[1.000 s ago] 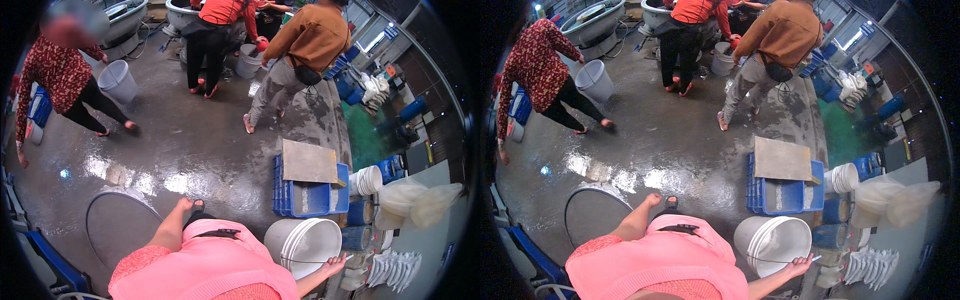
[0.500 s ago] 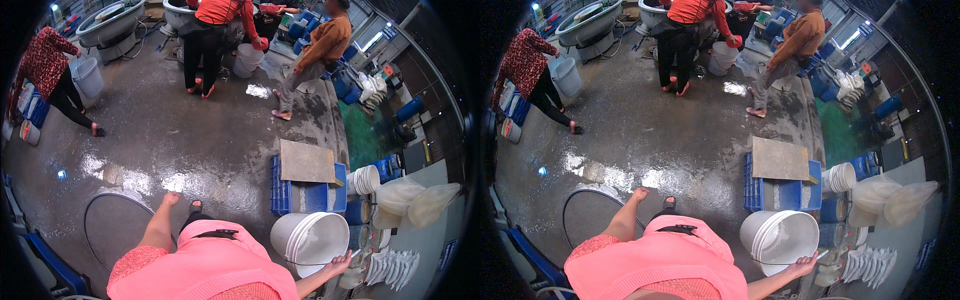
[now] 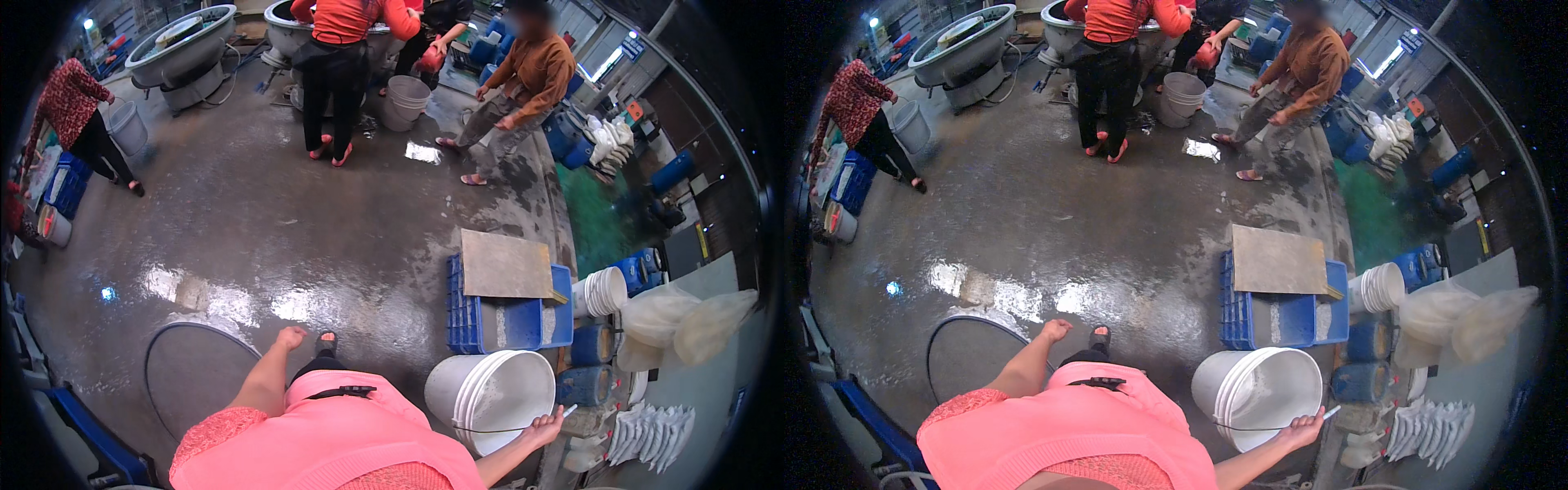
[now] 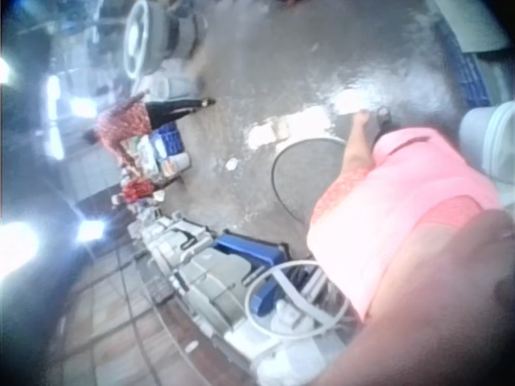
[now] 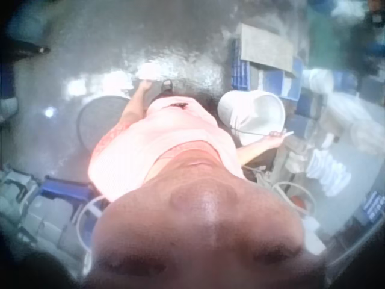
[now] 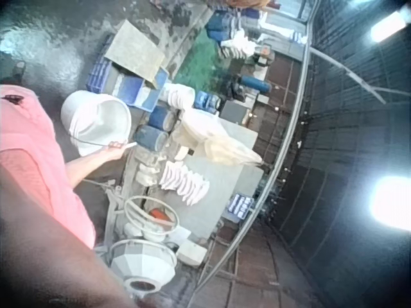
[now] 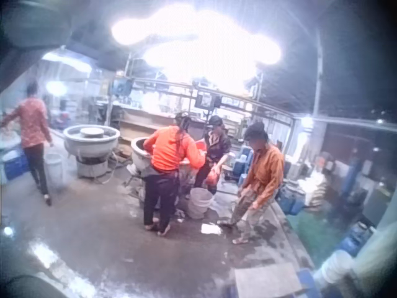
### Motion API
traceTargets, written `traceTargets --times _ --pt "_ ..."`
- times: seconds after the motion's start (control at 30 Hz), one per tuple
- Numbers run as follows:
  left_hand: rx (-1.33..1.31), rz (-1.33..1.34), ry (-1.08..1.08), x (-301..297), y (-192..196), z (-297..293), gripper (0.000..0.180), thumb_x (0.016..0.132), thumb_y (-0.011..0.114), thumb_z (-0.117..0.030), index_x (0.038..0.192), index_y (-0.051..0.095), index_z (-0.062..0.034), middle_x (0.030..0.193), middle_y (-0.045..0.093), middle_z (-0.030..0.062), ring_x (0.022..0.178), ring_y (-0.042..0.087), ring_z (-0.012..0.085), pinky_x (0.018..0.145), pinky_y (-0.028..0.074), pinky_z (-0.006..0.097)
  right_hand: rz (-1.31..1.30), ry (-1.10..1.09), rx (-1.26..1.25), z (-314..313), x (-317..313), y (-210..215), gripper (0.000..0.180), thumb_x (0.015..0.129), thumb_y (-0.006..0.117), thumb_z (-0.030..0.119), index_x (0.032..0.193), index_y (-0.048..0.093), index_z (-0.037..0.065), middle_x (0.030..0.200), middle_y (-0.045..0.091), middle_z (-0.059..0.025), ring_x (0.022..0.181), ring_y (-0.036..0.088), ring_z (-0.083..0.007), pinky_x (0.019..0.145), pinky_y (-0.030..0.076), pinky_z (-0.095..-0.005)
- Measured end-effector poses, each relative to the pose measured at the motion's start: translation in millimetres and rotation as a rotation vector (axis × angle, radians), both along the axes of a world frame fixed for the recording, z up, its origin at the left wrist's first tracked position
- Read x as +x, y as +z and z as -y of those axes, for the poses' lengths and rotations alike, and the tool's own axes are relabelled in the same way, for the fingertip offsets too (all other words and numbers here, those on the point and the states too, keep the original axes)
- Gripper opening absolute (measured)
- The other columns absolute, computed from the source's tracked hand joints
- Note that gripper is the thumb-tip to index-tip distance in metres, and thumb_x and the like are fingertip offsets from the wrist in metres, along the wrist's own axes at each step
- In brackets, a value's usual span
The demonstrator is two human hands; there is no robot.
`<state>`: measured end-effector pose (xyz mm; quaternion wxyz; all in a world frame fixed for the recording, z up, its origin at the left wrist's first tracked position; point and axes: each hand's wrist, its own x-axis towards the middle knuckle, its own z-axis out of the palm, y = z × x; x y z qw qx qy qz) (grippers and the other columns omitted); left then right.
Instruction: The person walks through a factory floor, picks up a bucket of small colorful objects, and pours them onto a large white sheet. They then sit on the floor and sort the objects by hand, picking out specific pieces from the pile.
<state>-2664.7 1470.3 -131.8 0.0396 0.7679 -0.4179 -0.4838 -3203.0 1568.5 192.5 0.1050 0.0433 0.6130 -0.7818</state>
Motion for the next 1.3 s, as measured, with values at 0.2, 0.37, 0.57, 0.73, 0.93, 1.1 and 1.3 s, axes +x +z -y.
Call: traceTargets --times 0.2,0.37,0.57,0.73,0.93,1.1,1.3 --pt "-0.048 0.074 -0.01 31 11 -13 0.023 0.078 0.048 -0.025 0.092 0.066 -0.0214 0.102 0.06 0.0089 0.098 0.055 0.0242 0.087 0.042 0.032 0.073 0.047 0.048 4 10 -27 0.019 0.083 0.049 0.017 0.089 0.061 0.004 0.046 0.02 0.0089 0.036 0.015 -0.0016 0.032 0.011 -0.0207" --pt "-0.047 0.041 0.06 26 33 -17 0.022 0.078 0.049 -0.026 0.092 0.066 -0.0212 0.1 0.061 0.0088 0.094 0.057 0.023 0.086 0.043 0.031 0.129 0.094 0.101 5 5 -50 0.026 0.082 0.047 0.018 0.102 0.057 0.006 0.047 0.019 0.0088 0.036 0.016 -0.0013 0.031 0.013 -0.0193" --pt "-0.014 0.045 0.107 16 42 -40 0.021 0.078 0.05 -0.025 0.091 0.066 -0.0225 0.098 0.062 0.0088 0.092 0.058 0.0222 0.084 0.043 0.03 0.127 0.113 0.067 14 10 -53 0.013 0.082 0.052 0.016 0.081 0.06 0.006 0.046 0.021 0.0088 0.036 0.017 -0.0026 0.032 0.012 -0.0216" --pt "-0.02 0.052 0.143 14 36 -64 0.021 0.078 0.05 -0.025 0.092 0.066 -0.0219 0.099 0.061 0.0096 0.094 0.057 0.0228 0.085 0.043 0.031 0.13 0.17 0.075 25 10 -48 0.013 0.082 0.052 0.015 0.085 0.06 0.006 0.047 0.021 0.0089 0.036 0.016 -0.0026 0.033 0.011 -0.0219" --pt "0.0 0.05 0.161 12 29 -79 0.022 0.078 0.05 -0.025 0.092 0.066 -0.0194 0.099 0.061 0.0113 0.096 0.056 0.0236 0.085 0.043 0.031 0.112 0.207 0.089 35 11 -39 0.017 0.082 0.05 0.015 0.091 0.06 0.005 0.047 0.02 0.0088 0.037 0.015 -0.0028 0.034 0.012 -0.0212" --pt "-0.003 0.086 0.166 9 33 -67 0.023 0.077 0.051 -0.027 0.093 0.066 -0.0168 0.099 0.061 0.0121 0.096 0.056 0.025 0.085 0.042 0.032 0.096 0.216 0.083 37 12 -38 0.02 0.082 0.049 0.015 0.095 0.059 0.004 0.047 0.019 0.0087 0.037 0.016 -0.0029 0.035 0.012 -0.0212" --pt "-0.037 0.083 0.14 4 32 -42 0.026 0.076 0.053 -0.029 0.095 0.064 -0.0146 0.098 0.061 0.0128 0.095 0.056 0.0263 0.085 0.043 0.033 0.117 0.211 0.04 29 3 -43 0.023 0.083 0.047 0.015 0.099 0.057 0.003 0.048 0.019 0.0083 0.038 0.017 -0.0027 0.035 0.013 -0.0206"
